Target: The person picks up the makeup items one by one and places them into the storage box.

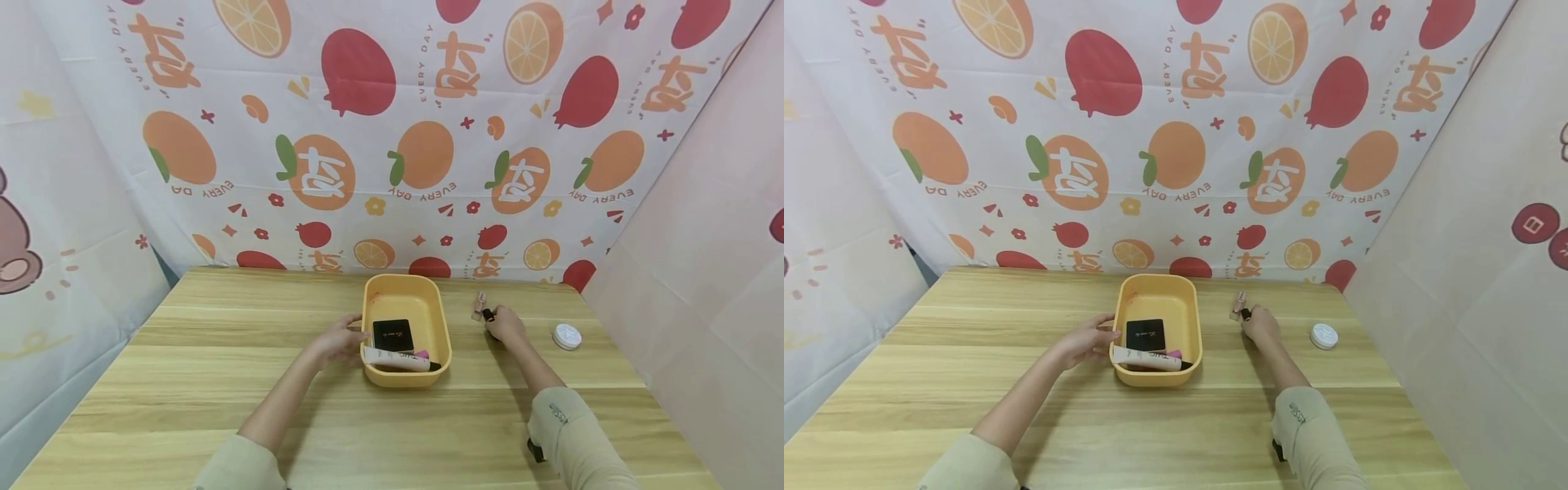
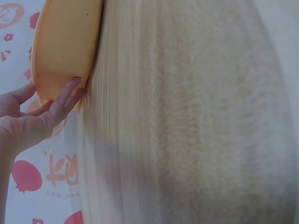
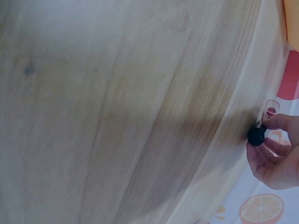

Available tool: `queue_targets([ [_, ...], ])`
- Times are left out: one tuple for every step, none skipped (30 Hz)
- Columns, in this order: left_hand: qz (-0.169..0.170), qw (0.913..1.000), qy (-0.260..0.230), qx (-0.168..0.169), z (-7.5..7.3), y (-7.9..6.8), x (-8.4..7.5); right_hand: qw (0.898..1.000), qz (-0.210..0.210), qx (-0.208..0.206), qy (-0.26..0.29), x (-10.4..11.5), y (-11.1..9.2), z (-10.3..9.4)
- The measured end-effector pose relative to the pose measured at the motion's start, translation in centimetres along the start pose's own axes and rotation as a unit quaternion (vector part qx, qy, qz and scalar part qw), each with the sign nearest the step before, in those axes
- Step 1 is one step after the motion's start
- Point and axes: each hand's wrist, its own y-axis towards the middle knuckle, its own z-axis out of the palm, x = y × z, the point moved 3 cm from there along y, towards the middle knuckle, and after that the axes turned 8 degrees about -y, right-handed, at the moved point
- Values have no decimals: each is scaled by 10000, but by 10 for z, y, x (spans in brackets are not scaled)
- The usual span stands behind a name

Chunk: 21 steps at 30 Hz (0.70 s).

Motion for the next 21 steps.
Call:
queue_targets([
  [0,10000,-10,-8,0,0,0,10000,-3,-1,-9,0,0,0],
  [3,10000,-7,-6,0,0,0,10000,-8,12,-11,0,0,0],
  [5,10000,2,-20,0,0,0,10000,-17,15,-11,0,-1,0],
  [9,10000,20,-32,1,0,0,10000,-16,13,-4,0,-1,0],
  [7,10000,33,-39,1,0,0,10000,-20,9,5,-1,-1,0],
  [8,10000,41,-46,1,0,0,10000,-40,10,20,0,-2,-1],
  [8,10000,28,-45,1,0,-1,10000,-41,22,27,-1,-2,-1],
  [11,10000,15,-42,1,0,-1,10000,-47,30,44,0,-2,-1],
  [14,10000,3,-41,1,0,-1,10000,-47,34,46,-1,-2,-2],
  [20,10000,-15,-27,1,0,0,10000,-43,34,43,-1,-3,-2],
  [24,10000,-39,-14,1,0,0,10000,-51,30,25,-1,-3,-2],
  [30,10000,-60,-3,1,0,0,10000,-52,23,5,-1,-3,-3],
  [33,10000,-82,4,1,0,0,10000,-47,20,-14,-1,-3,-3],
  [36,10000,-88,6,1,0,0,10000,-49,6,-31,-2,-4,-3],
  [36,9999,-93,8,1,0,0,10000,-52,-8,-45,-2,-4,-3],
  [36,9999,-99,6,1,-1,0,10000,-55,-21,-47,-2,-4,-3],
  [36,9999,-107,3,1,-1,0,10000,-62,-35,-44,-2,-4,-3],
  [37,9999,-109,-1,1,-1,0,10000,-70,-40,-32,-2,-4,-3],
  [38,9999,-99,-7,1,-1,0,10000,-77,-49,-32,-3,-4,-3],
  [37,9999,-103,-7,1,-1,0,9999,-81,-63,-32,-3,-4,-3],
  [37,9999,-100,-8,1,-1,0,9999,-90,-79,-36,-3,-4,-3],
])
